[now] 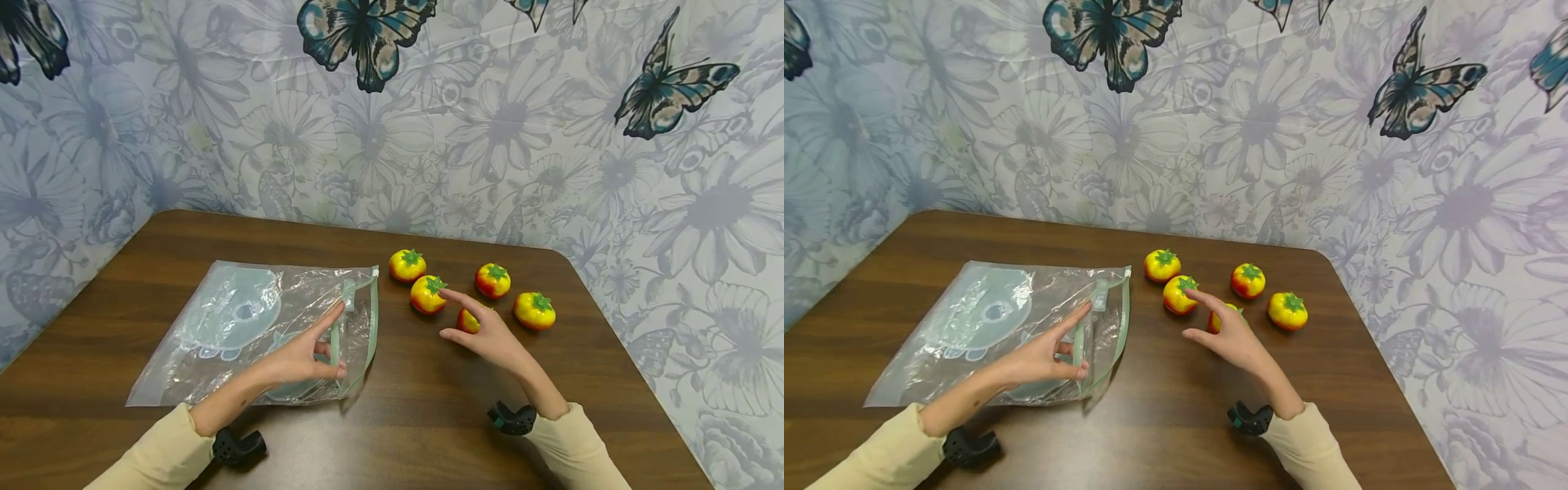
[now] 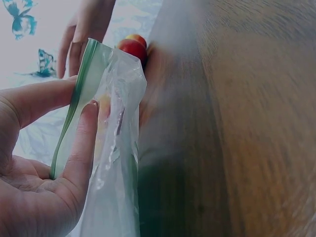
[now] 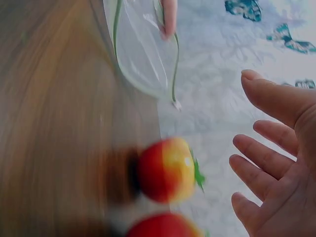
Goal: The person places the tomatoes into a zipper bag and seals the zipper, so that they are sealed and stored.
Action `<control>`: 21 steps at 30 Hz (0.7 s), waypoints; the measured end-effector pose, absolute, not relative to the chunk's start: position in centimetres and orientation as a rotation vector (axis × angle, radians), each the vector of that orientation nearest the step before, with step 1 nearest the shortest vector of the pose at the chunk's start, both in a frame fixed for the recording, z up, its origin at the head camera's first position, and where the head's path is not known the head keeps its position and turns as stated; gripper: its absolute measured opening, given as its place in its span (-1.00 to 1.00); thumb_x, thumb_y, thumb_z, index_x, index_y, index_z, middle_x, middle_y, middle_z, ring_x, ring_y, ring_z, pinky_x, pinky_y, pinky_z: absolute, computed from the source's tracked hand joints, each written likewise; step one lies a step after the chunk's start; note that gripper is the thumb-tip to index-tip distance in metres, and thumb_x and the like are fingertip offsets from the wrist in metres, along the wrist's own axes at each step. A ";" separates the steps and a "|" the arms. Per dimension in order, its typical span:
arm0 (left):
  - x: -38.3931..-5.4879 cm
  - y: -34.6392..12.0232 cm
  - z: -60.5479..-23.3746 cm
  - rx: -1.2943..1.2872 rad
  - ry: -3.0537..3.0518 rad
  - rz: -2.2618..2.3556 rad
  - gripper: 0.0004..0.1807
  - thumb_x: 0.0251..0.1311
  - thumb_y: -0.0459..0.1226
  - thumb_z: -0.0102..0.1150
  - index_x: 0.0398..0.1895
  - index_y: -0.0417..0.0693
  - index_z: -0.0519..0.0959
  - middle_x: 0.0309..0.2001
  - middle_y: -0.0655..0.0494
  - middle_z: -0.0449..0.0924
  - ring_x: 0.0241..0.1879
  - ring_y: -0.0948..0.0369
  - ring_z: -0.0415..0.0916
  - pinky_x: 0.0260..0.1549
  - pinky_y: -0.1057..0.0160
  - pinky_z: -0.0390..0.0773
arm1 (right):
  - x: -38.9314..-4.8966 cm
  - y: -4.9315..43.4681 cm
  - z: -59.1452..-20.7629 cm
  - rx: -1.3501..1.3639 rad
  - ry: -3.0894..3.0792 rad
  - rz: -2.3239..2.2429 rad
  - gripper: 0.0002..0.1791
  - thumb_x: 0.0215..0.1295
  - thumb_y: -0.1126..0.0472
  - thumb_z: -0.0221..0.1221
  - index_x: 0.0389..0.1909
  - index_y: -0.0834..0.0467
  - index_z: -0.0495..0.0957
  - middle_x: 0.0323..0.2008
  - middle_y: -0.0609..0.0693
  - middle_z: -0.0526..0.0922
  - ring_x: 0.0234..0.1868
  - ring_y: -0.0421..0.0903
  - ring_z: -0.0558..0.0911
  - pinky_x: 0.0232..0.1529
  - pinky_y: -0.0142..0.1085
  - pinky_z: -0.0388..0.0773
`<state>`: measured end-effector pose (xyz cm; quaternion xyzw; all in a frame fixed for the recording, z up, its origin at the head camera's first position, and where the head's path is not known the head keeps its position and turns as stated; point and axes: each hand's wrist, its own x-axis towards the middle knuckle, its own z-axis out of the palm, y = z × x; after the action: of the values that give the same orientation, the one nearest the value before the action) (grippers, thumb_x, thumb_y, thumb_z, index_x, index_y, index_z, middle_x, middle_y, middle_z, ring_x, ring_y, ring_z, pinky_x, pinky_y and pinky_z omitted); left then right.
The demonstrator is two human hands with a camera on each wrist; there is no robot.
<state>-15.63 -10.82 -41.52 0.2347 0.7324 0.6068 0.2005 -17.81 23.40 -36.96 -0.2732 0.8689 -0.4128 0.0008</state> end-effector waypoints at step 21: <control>-15.1 -10.5 -41.6 0.617 2.101 1.656 0.19 -0.05 -0.41 0.40 0.50 0.05 -0.26 0.47 0.02 -0.46 -0.25 0.05 0.45 -0.41 0.20 0.55 | -17.8 30.6 -39.1 -0.695 2.738 -1.569 -0.30 0.20 0.36 0.23 0.35 0.25 0.19 0.29 0.24 0.26 0.34 0.00 0.13 0.21 -0.56 -0.02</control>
<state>-15.12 -10.54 -41.60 0.2203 0.7503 0.5914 0.1970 -17.81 30.64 -39.10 -0.2147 0.8465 -0.4850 -0.0448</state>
